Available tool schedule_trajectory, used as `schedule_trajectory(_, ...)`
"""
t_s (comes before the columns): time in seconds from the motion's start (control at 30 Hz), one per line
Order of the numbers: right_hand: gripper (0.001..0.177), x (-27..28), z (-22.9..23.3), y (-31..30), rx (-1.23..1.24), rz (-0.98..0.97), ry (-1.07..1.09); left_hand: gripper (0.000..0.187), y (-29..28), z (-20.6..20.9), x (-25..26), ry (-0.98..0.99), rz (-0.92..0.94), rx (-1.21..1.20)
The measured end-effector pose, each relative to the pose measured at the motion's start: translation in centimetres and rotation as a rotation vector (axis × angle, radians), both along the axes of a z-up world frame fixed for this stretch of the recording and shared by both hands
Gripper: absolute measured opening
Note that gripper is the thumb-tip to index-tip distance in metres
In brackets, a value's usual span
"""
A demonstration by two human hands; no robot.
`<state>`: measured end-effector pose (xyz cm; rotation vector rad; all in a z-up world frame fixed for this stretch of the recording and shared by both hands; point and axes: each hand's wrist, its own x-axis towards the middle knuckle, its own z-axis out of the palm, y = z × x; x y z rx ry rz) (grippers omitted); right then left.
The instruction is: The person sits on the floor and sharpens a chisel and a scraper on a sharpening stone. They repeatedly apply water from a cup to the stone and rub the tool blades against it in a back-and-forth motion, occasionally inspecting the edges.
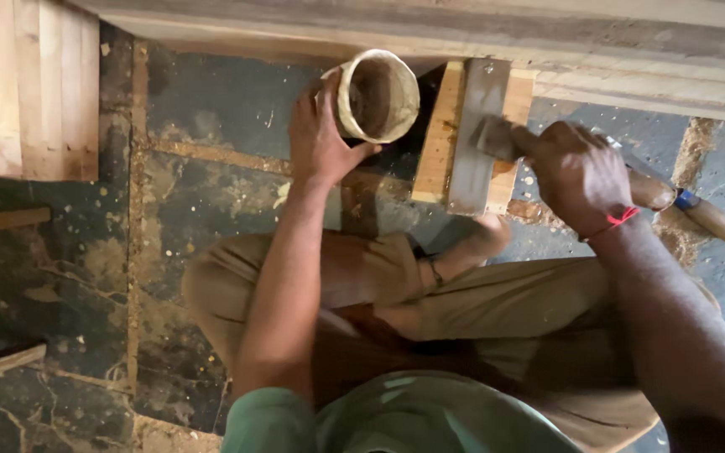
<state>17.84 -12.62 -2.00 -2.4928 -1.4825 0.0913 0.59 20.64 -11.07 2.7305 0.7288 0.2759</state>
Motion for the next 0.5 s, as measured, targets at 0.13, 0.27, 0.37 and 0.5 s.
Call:
schedule_trajectory(0.13,0.037,-0.2,-0.1,0.1,0.004,-0.004,0.025,0.123,-0.1,-0.8,1.7,-0.290,-0.216,0.026)
schedule_trajectory(0.27,0.035,0.0,-0.4,0.1,-0.002,-0.005,0.042,0.119,0.1,0.6,0.5,-0.234,-0.270,0.140)
schedule_trajectory(0.37,0.041,0.4,-0.6,0.2,0.000,0.033,0.043,0.121,0.4,3.1,0.1,-0.251,-0.357,0.240)
schedule_trajectory(0.5,0.041,0.4,-0.9,-0.1,0.015,0.042,0.036,0.129,-0.8,6.3,0.8,-0.300,-0.510,0.295)
